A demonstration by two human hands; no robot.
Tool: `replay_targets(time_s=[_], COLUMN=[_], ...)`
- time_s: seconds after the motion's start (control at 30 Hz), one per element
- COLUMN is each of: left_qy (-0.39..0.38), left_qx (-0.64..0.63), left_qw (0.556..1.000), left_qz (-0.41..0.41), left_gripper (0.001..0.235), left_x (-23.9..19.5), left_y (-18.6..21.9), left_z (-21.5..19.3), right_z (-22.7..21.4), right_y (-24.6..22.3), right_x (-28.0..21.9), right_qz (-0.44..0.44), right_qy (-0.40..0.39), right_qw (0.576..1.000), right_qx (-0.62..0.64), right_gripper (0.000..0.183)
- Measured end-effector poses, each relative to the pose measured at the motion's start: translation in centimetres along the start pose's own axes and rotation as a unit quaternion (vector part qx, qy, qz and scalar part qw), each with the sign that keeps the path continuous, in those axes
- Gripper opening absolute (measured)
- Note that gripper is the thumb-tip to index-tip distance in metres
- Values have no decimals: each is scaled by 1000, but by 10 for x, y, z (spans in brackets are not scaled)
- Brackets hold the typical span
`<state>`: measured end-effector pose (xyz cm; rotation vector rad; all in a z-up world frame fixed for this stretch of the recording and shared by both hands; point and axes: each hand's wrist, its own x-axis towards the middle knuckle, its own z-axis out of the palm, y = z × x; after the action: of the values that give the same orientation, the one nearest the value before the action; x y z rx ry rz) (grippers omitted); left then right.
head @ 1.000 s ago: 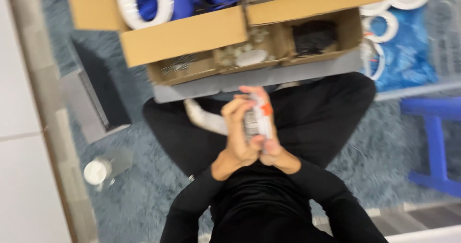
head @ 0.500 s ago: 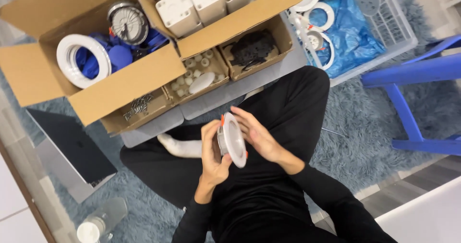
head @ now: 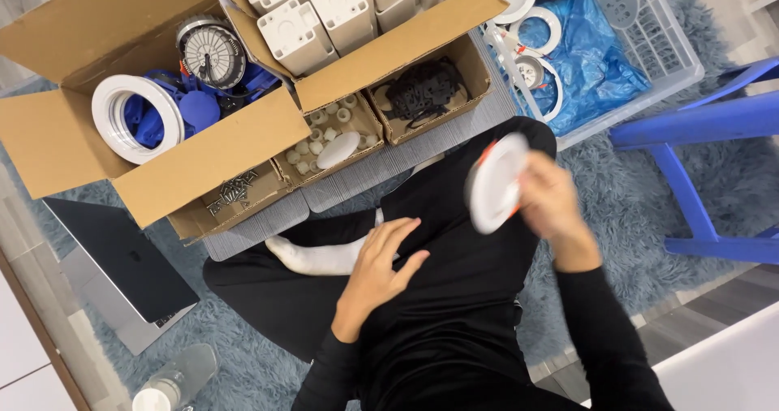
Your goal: The person sits on a blue rug and assembles circular LED light fixtures by hand. They take a white plastic ring and a circular LED module from a cardboard box, connect the wires, and place the assembled unit into a clear plastic bin.
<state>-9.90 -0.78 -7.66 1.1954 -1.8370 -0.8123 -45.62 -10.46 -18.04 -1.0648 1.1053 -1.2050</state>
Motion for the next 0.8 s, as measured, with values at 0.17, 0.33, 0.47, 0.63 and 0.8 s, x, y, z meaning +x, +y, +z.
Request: replay_targets(time_s=[0.17, 0.33, 0.47, 0.63, 0.8], left_qy=[-67, -72, -54, -29, -36], left_qx=[113, 177, 259, 310, 306], left_qw=[990, 974, 957, 946, 946], left_qz=[-52, -118, -115, -84, -103], left_gripper=[44, 43, 48, 45, 44], left_x=[-30, -60, -68, -60, -58], left_y=[-58, -115, -134, -132, -136], left_z=[14, 26, 30, 31, 33], right_z=[-29, -28, -58, -79, -65], right_y=[-68, -99, -54, -3, 30], right_x=[78, 166, 248, 323, 370], right_qz=[-39, -31, -8, 17, 101], right_qy=[103, 106, 178, 196, 198], right_qw=[993, 993, 984, 980, 971], right_qx=[46, 52, 16, -33, -84], right_gripper=[38, 48, 18, 28, 24])
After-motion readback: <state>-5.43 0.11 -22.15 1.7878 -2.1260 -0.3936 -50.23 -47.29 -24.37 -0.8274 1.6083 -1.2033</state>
